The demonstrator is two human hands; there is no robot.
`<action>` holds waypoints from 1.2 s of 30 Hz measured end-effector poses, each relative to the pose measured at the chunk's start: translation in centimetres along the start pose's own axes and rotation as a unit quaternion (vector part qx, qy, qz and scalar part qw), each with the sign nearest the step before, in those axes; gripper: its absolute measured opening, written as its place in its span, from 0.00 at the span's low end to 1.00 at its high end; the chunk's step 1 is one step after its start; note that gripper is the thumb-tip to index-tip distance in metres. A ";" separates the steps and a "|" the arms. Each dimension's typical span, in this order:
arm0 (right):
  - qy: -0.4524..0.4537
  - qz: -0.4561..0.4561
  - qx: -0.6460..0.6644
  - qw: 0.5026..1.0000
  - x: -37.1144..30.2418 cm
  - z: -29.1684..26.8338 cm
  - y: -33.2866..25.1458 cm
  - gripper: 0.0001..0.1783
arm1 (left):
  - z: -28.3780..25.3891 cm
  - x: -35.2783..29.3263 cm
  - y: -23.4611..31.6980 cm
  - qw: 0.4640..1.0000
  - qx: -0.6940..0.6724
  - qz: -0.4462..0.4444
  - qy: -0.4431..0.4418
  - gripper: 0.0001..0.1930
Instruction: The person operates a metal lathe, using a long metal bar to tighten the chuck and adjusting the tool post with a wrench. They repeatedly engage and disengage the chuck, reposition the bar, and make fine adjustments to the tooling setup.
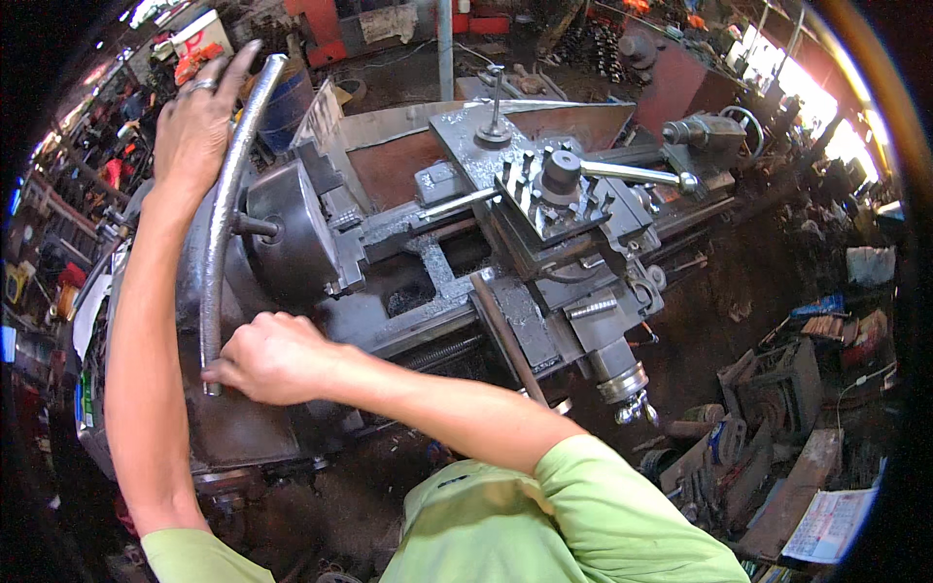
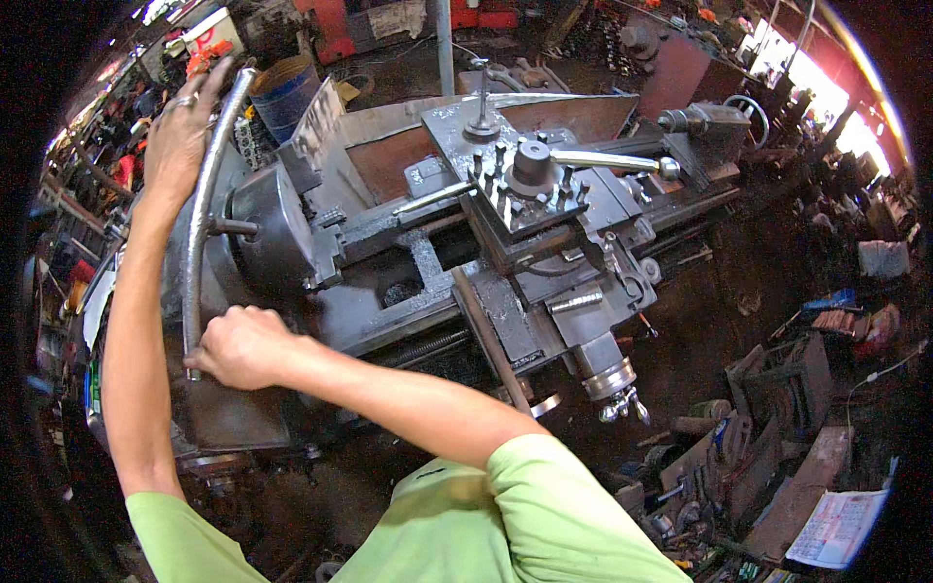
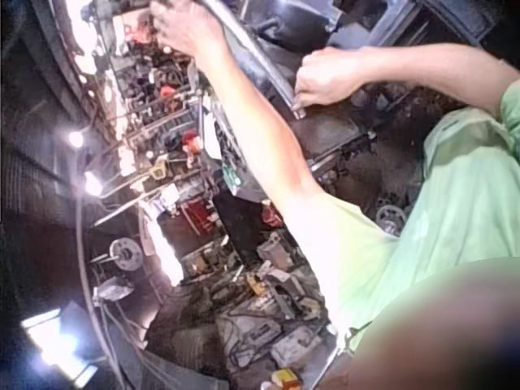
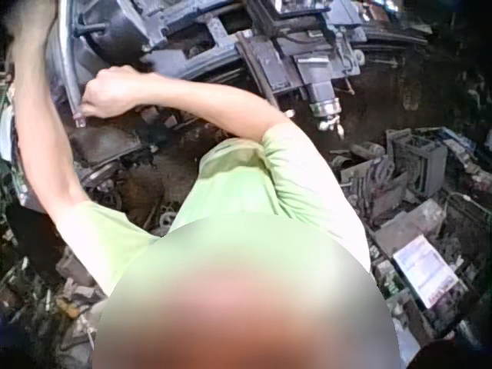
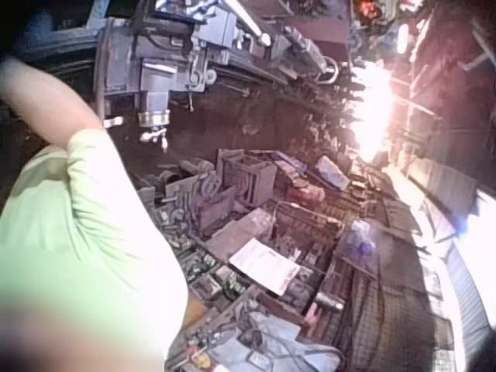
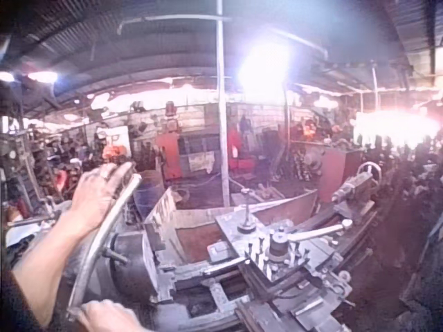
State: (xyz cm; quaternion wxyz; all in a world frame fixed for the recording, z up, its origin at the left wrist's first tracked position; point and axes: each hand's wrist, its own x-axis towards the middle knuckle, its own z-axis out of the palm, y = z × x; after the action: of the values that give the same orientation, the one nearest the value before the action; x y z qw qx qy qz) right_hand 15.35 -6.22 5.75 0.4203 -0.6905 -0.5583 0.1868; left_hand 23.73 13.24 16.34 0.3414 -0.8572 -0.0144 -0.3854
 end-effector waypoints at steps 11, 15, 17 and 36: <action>0.424 -0.086 -0.197 0.880 11.6 -15.8 3.0 0.25 | -14.7 -16.3 12.5 0.840 -0.313 -0.443 0.019 0.22; 0.286 -0.026 -0.160 0.944 15.1 -18.5 3.3 0.22 | -11.3 -17.8 10.9 0.841 -0.252 -0.462 0.121 0.15; 0.305 0.013 -0.213 0.928 13.5 -18.5 3.9 0.22 | -10.0 -18.6 8.8 0.871 -0.192 -0.433 0.130 0.15; 0.203 0.054 -0.089 0.974 -8.5 -10.8 6.6 0.15 | -3.7 6.0 9.5 0.949 -0.235 -0.150 -0.144 0.19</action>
State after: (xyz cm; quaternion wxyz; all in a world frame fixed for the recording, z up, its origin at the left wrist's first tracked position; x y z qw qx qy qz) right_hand 24.66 -18.28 4.95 0.4511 -0.7779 -0.4371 0.0146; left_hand 28.26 2.33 16.65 0.0628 -0.9475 -0.1007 -0.2970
